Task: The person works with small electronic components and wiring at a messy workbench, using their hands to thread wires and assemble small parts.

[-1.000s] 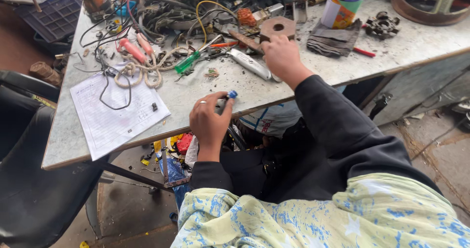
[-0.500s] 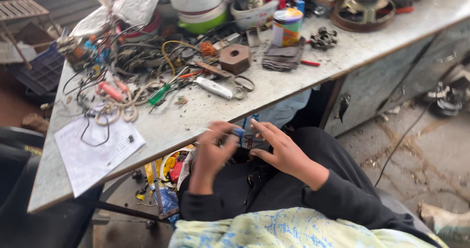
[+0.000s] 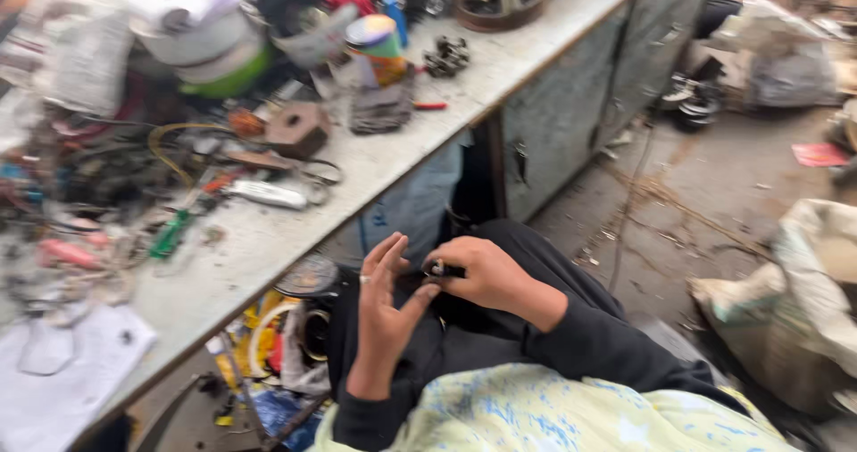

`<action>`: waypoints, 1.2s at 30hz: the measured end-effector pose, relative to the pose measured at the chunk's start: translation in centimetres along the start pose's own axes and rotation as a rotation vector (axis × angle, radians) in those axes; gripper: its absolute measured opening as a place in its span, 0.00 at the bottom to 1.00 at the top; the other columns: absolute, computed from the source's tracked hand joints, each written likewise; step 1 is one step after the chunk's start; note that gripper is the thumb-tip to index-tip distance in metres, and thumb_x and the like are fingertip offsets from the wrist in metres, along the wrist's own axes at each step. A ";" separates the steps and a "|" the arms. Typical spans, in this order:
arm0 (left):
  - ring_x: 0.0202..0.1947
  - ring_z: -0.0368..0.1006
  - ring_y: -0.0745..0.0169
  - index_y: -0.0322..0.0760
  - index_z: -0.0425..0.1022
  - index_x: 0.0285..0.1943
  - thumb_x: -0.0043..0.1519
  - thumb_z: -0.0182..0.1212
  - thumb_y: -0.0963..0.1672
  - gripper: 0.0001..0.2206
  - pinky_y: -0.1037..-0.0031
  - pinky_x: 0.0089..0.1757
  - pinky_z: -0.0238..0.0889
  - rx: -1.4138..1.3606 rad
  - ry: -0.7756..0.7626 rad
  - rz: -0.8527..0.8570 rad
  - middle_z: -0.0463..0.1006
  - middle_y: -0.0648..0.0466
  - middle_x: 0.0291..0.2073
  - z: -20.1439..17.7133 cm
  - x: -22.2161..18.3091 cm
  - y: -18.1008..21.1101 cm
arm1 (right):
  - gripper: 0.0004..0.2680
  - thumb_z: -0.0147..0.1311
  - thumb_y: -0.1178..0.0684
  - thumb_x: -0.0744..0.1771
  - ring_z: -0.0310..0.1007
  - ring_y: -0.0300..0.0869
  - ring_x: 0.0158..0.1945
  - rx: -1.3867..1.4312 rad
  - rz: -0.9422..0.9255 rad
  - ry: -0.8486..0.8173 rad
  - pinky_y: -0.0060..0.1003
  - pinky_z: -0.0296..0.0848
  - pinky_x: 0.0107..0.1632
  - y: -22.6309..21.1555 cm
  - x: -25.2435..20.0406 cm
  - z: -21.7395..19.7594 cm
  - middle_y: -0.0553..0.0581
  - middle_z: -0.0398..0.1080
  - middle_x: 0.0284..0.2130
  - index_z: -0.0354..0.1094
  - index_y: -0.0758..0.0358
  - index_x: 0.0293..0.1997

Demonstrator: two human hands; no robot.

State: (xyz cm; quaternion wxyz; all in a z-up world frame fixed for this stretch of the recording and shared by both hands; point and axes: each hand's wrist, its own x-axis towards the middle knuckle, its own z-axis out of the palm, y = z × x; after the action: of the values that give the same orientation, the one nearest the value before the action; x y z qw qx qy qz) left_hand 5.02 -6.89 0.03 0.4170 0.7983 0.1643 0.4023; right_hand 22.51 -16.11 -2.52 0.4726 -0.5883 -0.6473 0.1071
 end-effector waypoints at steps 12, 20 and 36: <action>0.61 0.73 0.58 0.26 0.75 0.62 0.67 0.62 0.37 0.14 0.72 0.59 0.68 -0.695 -0.130 -0.116 0.75 0.44 0.63 6.7 -2.4 -2.8 | 0.08 0.63 0.56 0.58 0.71 0.54 0.32 -0.273 -0.018 0.278 0.46 0.70 0.35 -1.0 -4.0 -1.6 0.60 0.67 0.24 0.64 0.64 0.27; 0.60 0.74 0.60 0.27 0.78 0.59 0.65 0.65 0.37 0.13 0.73 0.57 0.68 -0.510 -0.149 -0.026 0.75 0.45 0.61 6.3 -1.4 -2.5 | 0.12 0.63 0.57 0.60 0.73 0.58 0.40 -0.185 -0.071 0.365 0.46 0.72 0.42 -0.2 -4.4 -0.4 0.62 0.72 0.35 0.69 0.67 0.43; 0.60 0.68 0.56 0.34 0.72 0.68 0.68 0.63 0.46 0.20 0.69 0.57 0.64 -0.819 -0.613 -0.218 0.68 0.45 0.69 2.5 -0.9 -0.7 | 0.14 0.56 0.46 0.70 0.78 0.38 0.48 0.840 0.207 -0.549 0.35 0.76 0.53 0.7 -4.8 -3.1 0.55 0.79 0.44 0.72 0.70 0.53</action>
State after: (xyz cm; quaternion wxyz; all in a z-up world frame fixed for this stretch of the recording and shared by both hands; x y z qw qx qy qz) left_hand 6.43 -8.33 -1.82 0.7635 0.6290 -0.0540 0.1359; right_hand 24.63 -21.33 -3.67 0.4678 -0.3590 -0.5870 0.5548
